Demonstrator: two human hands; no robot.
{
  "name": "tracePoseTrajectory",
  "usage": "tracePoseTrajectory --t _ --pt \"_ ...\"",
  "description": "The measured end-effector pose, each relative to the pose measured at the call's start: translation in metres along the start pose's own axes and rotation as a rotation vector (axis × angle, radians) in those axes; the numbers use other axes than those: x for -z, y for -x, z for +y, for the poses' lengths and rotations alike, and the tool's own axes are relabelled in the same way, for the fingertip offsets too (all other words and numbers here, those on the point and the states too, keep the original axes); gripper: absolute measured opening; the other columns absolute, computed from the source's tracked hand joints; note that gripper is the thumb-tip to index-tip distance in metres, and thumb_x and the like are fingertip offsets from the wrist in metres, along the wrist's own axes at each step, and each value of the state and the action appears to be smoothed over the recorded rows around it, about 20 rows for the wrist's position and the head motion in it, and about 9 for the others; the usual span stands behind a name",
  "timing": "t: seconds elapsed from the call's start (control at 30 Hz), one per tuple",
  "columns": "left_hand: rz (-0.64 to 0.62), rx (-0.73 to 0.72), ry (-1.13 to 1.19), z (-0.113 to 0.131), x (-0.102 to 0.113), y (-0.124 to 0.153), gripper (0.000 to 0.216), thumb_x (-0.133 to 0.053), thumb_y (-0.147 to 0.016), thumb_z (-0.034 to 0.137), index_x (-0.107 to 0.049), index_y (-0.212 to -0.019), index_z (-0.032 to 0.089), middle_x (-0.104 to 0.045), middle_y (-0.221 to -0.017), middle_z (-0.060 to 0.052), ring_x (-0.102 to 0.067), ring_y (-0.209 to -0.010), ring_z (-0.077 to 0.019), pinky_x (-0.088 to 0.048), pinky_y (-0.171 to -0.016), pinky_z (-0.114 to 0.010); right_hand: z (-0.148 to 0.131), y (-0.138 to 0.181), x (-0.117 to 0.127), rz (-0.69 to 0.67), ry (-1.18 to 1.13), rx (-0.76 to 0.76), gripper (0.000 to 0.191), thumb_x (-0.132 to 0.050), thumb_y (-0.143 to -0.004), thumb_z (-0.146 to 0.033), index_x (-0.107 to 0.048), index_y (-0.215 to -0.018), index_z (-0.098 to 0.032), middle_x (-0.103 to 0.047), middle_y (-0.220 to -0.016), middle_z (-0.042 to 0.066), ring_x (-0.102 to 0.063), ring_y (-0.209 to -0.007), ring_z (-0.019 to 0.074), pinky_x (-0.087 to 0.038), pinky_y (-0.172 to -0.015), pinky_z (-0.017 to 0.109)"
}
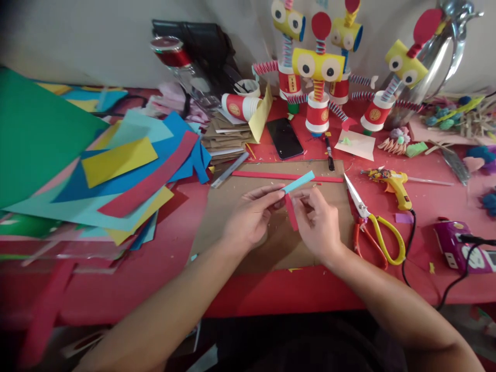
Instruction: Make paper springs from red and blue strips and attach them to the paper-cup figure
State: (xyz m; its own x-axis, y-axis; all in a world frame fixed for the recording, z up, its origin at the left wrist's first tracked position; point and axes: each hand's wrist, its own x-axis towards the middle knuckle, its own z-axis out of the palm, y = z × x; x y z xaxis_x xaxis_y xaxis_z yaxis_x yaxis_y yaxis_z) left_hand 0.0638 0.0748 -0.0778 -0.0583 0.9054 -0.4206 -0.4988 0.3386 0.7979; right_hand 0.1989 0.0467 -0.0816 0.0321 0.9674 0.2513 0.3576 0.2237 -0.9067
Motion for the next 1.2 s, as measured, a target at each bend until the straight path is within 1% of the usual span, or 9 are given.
tracePoseTrajectory --t 0.1,0.17,0.33,0.47,0.6,0.7,0.87,1.07,1.2 --pt "-0.019 0.058 -0.041 0.005 0.003 -0.002 0.018 -0.085 -0.050 0.019 -0.077 -0.066 0.018 -0.071 -0.063 0.000 -0.062 -0.059 -0.0094 -0.051 -0.067 -0.025 0.002 -0.004 0.008 0.145 0.444 0.360 0.026 -0.058 -0.089 -0.015 -0.073 -0.098 -0.033 -0.065 -0.100 0.005 -0.059 -0.094 0.0212 -0.049 -0.086 0.040" --pt "-0.048 0.085 -0.058 0.006 0.005 -0.003 0.018 -0.085 -0.051 0.019 -0.077 -0.067 0.018 -0.071 -0.064 -0.001 -0.063 -0.061 -0.0099 -0.051 -0.069 -0.026 0.005 -0.008 0.012 0.180 0.619 0.497 0.030 -0.062 -0.088 -0.013 -0.076 -0.094 -0.039 -0.063 -0.111 0.006 -0.052 -0.106 0.0260 -0.043 -0.093 0.046" --pt "-0.119 0.089 -0.114 0.006 0.006 -0.002 0.021 -0.087 -0.053 0.022 -0.078 -0.072 0.018 -0.074 -0.070 -0.003 -0.064 -0.064 -0.0114 -0.051 -0.071 -0.027 0.009 -0.014 0.017 0.125 0.714 0.571 0.023 -0.066 -0.088 -0.021 -0.078 -0.087 -0.041 -0.065 -0.120 0.002 -0.045 -0.113 0.0292 -0.036 -0.094 0.049" --pt "-0.163 0.090 -0.134 0.007 0.008 -0.002 0.022 -0.088 -0.054 0.027 -0.079 -0.073 0.019 -0.075 -0.074 -0.004 -0.066 -0.068 -0.0130 -0.052 -0.072 -0.028 0.009 -0.014 0.020 0.134 0.765 0.654 0.026 -0.064 -0.090 -0.019 -0.078 -0.087 -0.041 -0.073 -0.107 -0.001 -0.051 -0.106 0.0264 -0.035 -0.092 0.048" --pt "-0.171 0.089 -0.112 0.008 0.008 -0.003 0.024 -0.090 -0.052 0.027 -0.079 -0.071 0.019 -0.075 -0.072 -0.004 -0.066 -0.068 -0.0133 -0.054 -0.072 -0.029 0.009 -0.016 0.022 0.124 0.699 0.736 0.026 -0.064 -0.091 -0.018 -0.077 -0.088 -0.041 -0.077 -0.091 -0.004 -0.055 -0.093 0.0229 -0.036 -0.084 0.043" --pt "-0.159 0.068 -0.092 0.008 0.008 -0.003 0.024 -0.090 -0.049 0.026 -0.079 -0.069 0.019 -0.074 -0.069 -0.003 -0.065 -0.065 -0.0126 -0.054 -0.069 -0.028 0.009 -0.018 0.023 0.091 0.644 0.726 0.026 -0.064 -0.091 -0.018 -0.078 -0.087 -0.039 -0.078 -0.087 -0.004 -0.055 -0.089 0.0219 -0.037 -0.081 0.041" --pt "-0.160 0.020 -0.086 0.006 0.006 -0.002 0.023 -0.090 -0.048 0.028 -0.078 -0.066 0.022 -0.076 -0.070 -0.003 -0.066 -0.066 -0.0147 -0.055 -0.067 -0.029 0.007 -0.019 0.023 0.011 0.530 0.568 0.021 -0.064 -0.090 -0.022 -0.078 -0.089 -0.038 -0.078 -0.089 -0.002 -0.056 -0.090 0.0232 -0.042 -0.083 0.041" --pt "-0.195 -0.045 -0.131 0.003 0.003 0.002 0.016 -0.086 -0.056 0.027 -0.079 -0.069 0.021 -0.076 -0.072 -0.005 -0.069 -0.070 -0.0178 -0.057 -0.074 -0.035 0.004 -0.019 0.017 0.072 0.423 0.461 0.011 -0.068 -0.087 -0.026 -0.076 -0.082 -0.031 -0.075 -0.079 0.001 -0.057 -0.084 0.0236 -0.045 -0.080 0.041" --pt "-0.214 -0.114 -0.199 0.003 0.003 0.002 0.011 -0.082 -0.060 0.024 -0.079 -0.070 0.021 -0.077 -0.072 -0.004 -0.071 -0.074 -0.0200 -0.057 -0.080 -0.038 0.003 -0.020 0.016 0.060 0.418 0.361 0.012 -0.067 -0.087 -0.028 -0.071 -0.075 -0.027 -0.073 -0.078 0.002 -0.059 -0.081 0.0232 -0.046 -0.081 0.042"
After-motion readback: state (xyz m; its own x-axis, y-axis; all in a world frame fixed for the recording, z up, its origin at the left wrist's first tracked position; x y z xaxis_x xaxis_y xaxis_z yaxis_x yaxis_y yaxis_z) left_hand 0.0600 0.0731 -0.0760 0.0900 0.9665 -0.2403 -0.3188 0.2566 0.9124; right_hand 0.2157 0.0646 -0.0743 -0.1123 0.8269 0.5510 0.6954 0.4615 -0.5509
